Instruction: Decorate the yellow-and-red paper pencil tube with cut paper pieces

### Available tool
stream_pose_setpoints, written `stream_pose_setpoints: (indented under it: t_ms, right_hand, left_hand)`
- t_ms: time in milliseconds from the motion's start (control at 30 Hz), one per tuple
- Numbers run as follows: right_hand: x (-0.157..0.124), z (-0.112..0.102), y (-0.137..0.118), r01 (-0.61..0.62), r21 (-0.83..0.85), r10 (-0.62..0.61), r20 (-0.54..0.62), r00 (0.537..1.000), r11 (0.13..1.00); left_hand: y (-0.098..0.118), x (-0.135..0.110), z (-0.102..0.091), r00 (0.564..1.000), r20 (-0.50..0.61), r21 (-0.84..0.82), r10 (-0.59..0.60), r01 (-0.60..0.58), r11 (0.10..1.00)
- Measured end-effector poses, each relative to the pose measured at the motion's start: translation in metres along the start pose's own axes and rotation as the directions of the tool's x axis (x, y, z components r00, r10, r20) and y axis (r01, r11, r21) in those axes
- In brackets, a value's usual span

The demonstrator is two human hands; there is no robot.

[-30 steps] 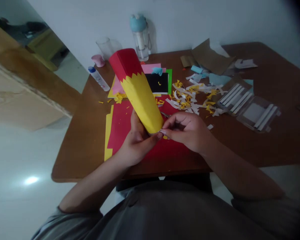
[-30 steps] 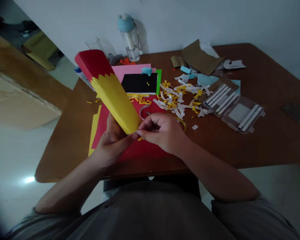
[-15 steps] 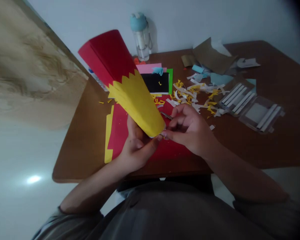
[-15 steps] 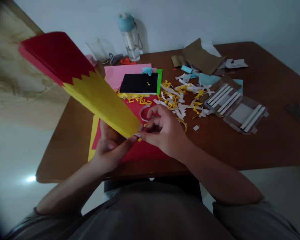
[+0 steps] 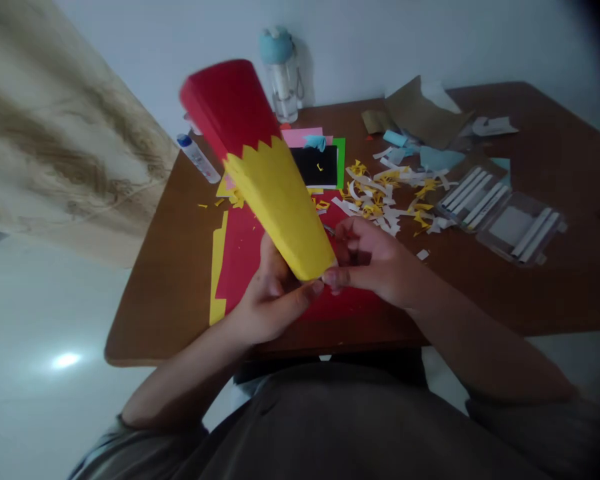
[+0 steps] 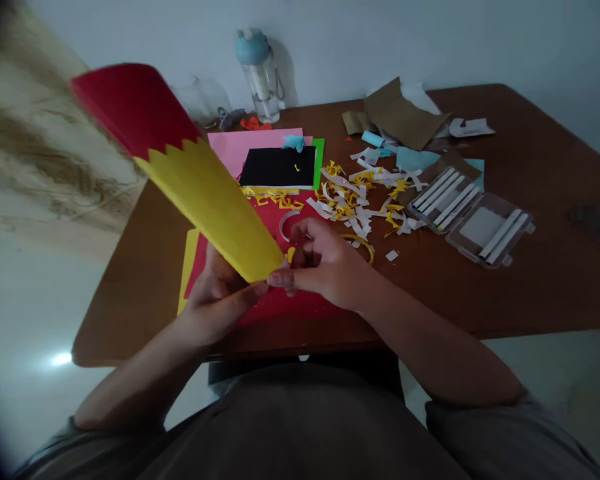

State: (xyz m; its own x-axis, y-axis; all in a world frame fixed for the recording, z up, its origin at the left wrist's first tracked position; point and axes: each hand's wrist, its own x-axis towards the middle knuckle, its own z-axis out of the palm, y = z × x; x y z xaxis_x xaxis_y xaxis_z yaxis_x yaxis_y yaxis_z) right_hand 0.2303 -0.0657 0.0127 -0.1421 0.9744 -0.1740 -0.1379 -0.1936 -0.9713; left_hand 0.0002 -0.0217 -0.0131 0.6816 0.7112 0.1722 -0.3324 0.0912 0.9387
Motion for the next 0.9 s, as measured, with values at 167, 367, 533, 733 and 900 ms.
stream_pose_setpoints:
  t_ms: [167,367,533,733,900]
  right_hand:
    - [0.002,0.005,0.008,-0.048,0.125,0.032,0.133,0.991,0.991]
    - [-0.003,0.009,0.011,0.348,-0.123,-0.365,-0.165,0.916,0.929]
    - [-0.007,0.004,0.011,0.643,-0.655,-0.79,0.111,0.602,0.398]
    - [0.0,0.003,0.02,0.668,-0.698,-0.848,0.168,0.502,0.257]
    - [-0.005,0.006,0.015,0.587,-0.596,-0.74,-0.018,0.673,0.548]
  left_hand:
    - [0.0,0.004,0.001,0.995,0.048,-0.106,-0.082,0.087,0.991]
    - [-0.009,0.005,-0.004,0.974,-0.219,-0.091,-0.063,0.044,0.995]
    - [-0.009,0.004,-0.004,0.965,-0.26,-0.048,-0.02,0.008,0.999]
    - [0.002,0.008,0.002,0.983,-0.179,-0.147,-0.04,0.013,0.989]
    - [0.004,0.014,0.001,0.986,-0.166,-0.166,-0.018,-0.01,0.986]
